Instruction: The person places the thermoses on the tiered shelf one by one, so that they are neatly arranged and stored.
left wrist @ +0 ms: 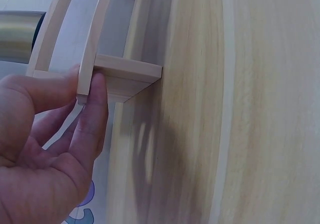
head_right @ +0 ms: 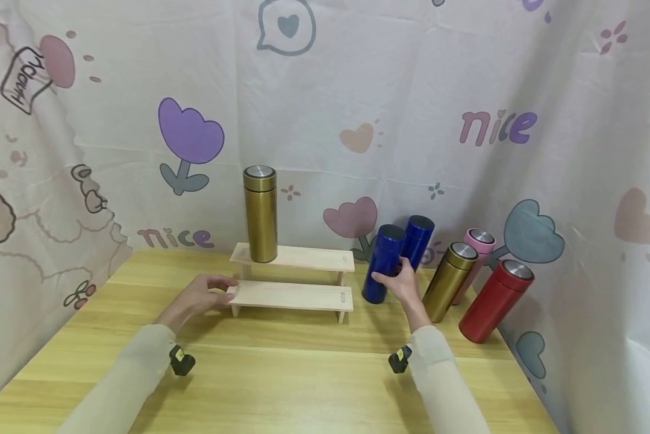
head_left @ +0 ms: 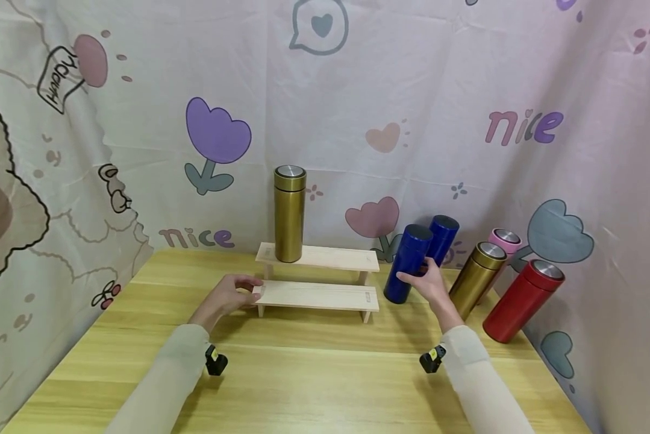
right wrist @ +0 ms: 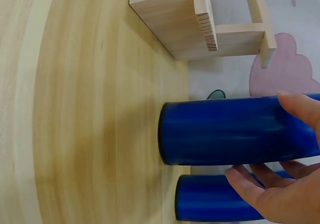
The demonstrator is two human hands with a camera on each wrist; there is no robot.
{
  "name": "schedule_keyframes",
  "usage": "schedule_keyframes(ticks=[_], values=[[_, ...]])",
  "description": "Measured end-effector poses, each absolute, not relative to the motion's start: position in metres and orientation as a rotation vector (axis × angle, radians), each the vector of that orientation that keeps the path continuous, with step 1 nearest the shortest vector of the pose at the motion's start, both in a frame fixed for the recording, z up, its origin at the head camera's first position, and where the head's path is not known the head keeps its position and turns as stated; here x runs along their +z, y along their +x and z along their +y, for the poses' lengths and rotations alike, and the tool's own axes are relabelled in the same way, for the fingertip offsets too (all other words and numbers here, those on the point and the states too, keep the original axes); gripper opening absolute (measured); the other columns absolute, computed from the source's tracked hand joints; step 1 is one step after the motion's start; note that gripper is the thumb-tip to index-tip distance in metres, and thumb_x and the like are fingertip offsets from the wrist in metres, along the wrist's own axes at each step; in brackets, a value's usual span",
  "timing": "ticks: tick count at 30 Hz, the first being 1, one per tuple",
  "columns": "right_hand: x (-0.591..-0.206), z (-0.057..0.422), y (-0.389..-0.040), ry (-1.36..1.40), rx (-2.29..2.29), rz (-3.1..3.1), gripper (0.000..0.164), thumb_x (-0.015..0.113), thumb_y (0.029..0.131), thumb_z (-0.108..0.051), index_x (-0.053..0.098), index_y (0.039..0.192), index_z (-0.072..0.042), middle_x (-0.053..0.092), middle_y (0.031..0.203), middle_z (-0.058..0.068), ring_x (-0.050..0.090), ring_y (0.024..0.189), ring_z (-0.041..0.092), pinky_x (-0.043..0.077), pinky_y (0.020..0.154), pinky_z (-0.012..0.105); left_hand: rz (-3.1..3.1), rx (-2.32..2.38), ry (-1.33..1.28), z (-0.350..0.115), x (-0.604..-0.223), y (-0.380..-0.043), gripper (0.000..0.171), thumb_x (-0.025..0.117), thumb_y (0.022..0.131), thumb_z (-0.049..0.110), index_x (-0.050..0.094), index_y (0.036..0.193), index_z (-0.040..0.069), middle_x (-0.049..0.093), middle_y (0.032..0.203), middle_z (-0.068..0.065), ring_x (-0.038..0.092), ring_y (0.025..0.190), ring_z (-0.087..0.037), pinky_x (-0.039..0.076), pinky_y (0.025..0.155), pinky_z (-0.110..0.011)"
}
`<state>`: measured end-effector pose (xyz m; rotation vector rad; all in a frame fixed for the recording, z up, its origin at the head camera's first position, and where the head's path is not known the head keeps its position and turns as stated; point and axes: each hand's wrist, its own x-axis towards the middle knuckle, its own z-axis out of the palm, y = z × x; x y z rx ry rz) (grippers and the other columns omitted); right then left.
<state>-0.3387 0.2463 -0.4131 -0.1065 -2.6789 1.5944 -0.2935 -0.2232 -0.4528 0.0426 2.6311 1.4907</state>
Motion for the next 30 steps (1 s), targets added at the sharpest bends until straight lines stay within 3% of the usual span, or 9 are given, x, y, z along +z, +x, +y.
schedule_keyframes(ticks=[10, 16, 30], values=[[-0.424, 0.24, -0.341, -0.129, 1.592, -2.571, 0.09, 0.078, 0.091, -0.024, 0.025, 0.16, -0.001, 0.043, 0.154, 0.031, 0.045, 0.142, 0.044, 0.04, 0.117, 0.058, 2.611, 1.521, 0.034, -0.223, -0.453, -0.294, 0.038, 0.076, 0.093, 0.012, 0.069, 0.128, 0.002, 0.064, 0.126, -0.022, 0.059, 0.111, -0.029, 0.057, 0.087, -0.032], [-0.428, 0.241, -0.34, -0.122, 1.572, -2.56, 0.088, 0.079, 0.091, -0.025, 0.026, 0.159, -0.002, 0.043, 0.154, 0.031, 0.045, 0.142, 0.044, 0.04, 0.116, 0.058, 2.616, 1.509, 0.04, -0.223, -0.453, -0.294, 0.038, 0.077, 0.093, 0.013, 0.069, 0.128, 0.003, 0.064, 0.125, -0.021, 0.057, 0.113, -0.03, 0.055, 0.086, -0.029], [-0.429, 0.24, -0.339, -0.108, 1.54, -2.566, 0.085, 0.077, 0.092, -0.024, 0.028, 0.158, -0.002, 0.044, 0.153, 0.031, 0.046, 0.141, 0.045, 0.041, 0.116, 0.058, 2.63, 1.493, 0.046, -0.222, -0.452, -0.294, 0.038, 0.077, 0.092, 0.015, 0.069, 0.128, 0.003, 0.065, 0.125, -0.021, 0.057, 0.117, -0.032, 0.051, 0.098, -0.041]])
